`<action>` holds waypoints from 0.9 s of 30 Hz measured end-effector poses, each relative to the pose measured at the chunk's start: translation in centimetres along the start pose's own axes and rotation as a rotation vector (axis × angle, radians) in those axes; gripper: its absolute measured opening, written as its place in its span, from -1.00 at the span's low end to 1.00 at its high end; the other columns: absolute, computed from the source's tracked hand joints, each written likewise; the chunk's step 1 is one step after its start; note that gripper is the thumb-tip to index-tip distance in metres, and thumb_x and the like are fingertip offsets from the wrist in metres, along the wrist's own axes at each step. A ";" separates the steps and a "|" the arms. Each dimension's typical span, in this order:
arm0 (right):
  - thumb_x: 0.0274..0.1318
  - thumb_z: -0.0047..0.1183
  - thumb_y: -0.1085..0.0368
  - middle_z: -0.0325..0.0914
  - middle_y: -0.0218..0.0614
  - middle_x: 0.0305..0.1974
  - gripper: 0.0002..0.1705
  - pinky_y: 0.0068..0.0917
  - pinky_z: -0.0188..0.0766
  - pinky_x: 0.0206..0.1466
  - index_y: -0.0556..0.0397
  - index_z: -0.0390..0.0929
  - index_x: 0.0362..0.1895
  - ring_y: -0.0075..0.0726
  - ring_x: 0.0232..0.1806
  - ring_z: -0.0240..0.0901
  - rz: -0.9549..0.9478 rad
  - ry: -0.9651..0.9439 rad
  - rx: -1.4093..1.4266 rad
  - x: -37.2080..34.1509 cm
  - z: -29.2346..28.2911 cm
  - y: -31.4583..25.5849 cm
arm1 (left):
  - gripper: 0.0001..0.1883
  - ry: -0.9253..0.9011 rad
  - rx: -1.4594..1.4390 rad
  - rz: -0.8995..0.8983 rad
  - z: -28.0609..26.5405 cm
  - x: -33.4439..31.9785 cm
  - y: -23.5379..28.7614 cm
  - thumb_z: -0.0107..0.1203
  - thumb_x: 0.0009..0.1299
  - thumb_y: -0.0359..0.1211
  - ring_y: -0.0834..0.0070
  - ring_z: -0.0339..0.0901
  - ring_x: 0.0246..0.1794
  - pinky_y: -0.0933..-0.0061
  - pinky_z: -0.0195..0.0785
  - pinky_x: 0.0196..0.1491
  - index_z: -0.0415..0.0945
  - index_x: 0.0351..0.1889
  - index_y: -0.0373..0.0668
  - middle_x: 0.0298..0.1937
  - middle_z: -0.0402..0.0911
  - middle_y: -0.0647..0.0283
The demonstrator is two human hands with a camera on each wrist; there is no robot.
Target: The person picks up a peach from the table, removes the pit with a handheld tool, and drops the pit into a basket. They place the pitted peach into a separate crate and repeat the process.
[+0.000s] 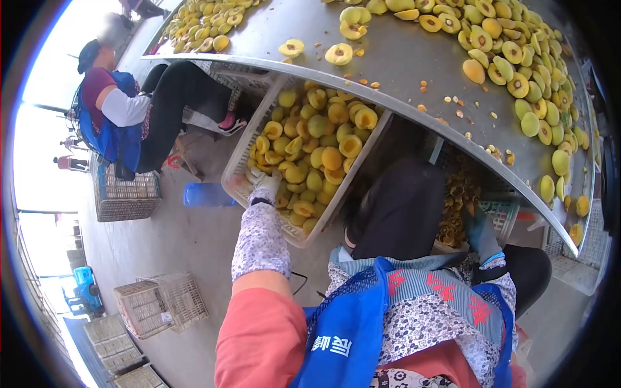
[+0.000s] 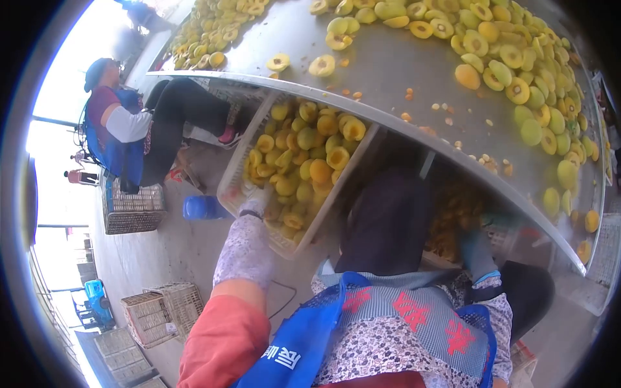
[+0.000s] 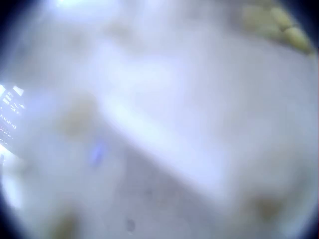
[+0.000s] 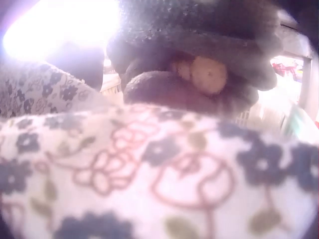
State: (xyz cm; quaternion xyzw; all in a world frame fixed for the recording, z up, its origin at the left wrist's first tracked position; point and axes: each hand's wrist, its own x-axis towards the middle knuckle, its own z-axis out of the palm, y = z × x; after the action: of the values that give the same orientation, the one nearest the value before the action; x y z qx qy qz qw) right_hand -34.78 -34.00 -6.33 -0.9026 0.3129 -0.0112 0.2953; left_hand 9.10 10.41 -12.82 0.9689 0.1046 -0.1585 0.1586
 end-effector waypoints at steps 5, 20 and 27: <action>0.33 0.02 0.12 0.58 0.13 -0.39 -0.64 -0.10 0.40 -0.30 0.23 0.50 -0.13 0.16 -0.34 0.58 0.160 -0.061 -0.057 -1.6 0.0 0.8 | -0.11 0.168 0.141 0.173 -4.9 -8.3 11.5 -0.03 0.37 0.15 0.00 -0.22 0.62 -0.06 -0.38 0.57 -0.02 0.56 -0.07 0.61 -0.10 -0.02; 0.25 0.07 -0.13 0.62 0.15 -0.29 -0.48 0.07 0.49 -0.13 0.09 0.56 -0.09 0.32 -0.19 0.58 0.451 -0.175 -0.033 0.2 -4.8 -6.2 | -0.28 -0.307 -0.191 0.482 6.7 11.2 23.4 0.15 0.17 0.36 0.32 0.16 0.48 -0.03 -0.34 0.58 0.60 0.10 0.07 0.32 0.47 0.29; 0.24 0.12 -0.11 0.66 -0.03 -0.30 -0.55 -0.12 0.52 -0.13 -0.01 0.62 -0.09 0.15 -0.22 0.63 0.180 -0.150 0.224 -0.7 -7.9 -7.9 | -0.53 0.080 -0.355 0.929 2.8 8.3 16.8 0.15 0.35 -0.40 0.13 0.46 0.22 0.26 0.27 0.34 0.43 0.22 -0.31 0.27 0.46 -0.04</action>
State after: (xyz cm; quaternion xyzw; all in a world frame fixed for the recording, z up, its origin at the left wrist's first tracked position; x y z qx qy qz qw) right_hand -32.55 -32.85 4.59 -0.8307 0.3663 0.0477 0.4164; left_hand 20.29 -4.87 -13.55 0.8764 -0.3067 -0.0135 0.3710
